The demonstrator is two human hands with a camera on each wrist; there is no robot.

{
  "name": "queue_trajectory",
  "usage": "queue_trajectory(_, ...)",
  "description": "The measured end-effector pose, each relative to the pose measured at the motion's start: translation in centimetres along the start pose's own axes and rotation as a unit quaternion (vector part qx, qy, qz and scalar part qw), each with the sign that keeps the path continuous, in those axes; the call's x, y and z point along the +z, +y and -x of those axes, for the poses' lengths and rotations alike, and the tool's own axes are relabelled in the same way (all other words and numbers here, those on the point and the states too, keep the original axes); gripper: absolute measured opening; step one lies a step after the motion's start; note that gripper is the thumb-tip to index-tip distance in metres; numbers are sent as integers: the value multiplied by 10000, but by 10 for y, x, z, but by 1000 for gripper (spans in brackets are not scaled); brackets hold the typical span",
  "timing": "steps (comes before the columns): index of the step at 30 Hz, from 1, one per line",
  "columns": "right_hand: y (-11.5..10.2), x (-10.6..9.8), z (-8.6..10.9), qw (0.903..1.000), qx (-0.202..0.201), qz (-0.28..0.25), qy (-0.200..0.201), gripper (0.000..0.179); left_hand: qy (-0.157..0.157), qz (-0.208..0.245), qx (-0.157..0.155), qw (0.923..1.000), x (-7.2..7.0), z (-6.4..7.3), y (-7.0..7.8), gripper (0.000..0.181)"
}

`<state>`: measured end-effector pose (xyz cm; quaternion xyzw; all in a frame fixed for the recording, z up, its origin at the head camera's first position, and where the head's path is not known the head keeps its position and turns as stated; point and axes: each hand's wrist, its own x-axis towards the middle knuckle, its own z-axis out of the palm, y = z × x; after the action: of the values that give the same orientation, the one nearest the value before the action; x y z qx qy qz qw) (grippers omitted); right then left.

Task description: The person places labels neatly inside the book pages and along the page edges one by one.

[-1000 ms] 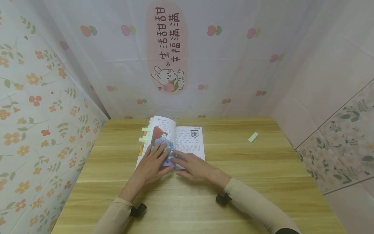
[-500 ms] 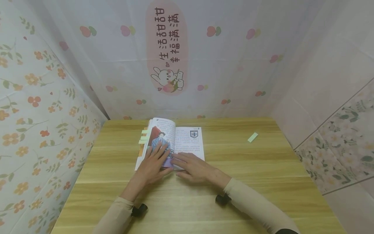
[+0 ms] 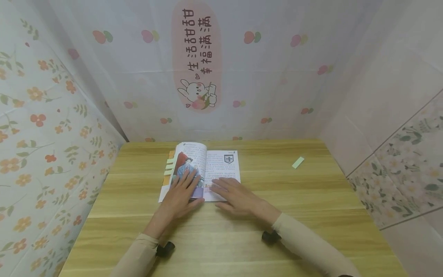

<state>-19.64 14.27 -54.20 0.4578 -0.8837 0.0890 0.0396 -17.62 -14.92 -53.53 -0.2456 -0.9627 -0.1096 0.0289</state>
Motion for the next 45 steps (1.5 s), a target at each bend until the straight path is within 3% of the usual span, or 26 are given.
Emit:
queue_trajectory(8,16,-2,23,9980,553,-116,-280,68,-155,87,-157,9997,3,-1,0,91)
queue_trajectory(19,45,-10,60,9938,1076,-1,-290,67,-157,371,-240,9989,4,-1,0,88)
queue_trajectory(27,75,-19,82,9931,1068,304,367,60,-192,334,-260,9989,7,-3,-2,90)
queue_trajectory(37,109,-31,113,9778,2076,-65,289,64,-237,260,-270,9990,9,-4,-2,92)
queue_trajectory(45,133,-40,134,9630,2663,-173,378,67,-274,240,-302,9989,9,-4,-1,93)
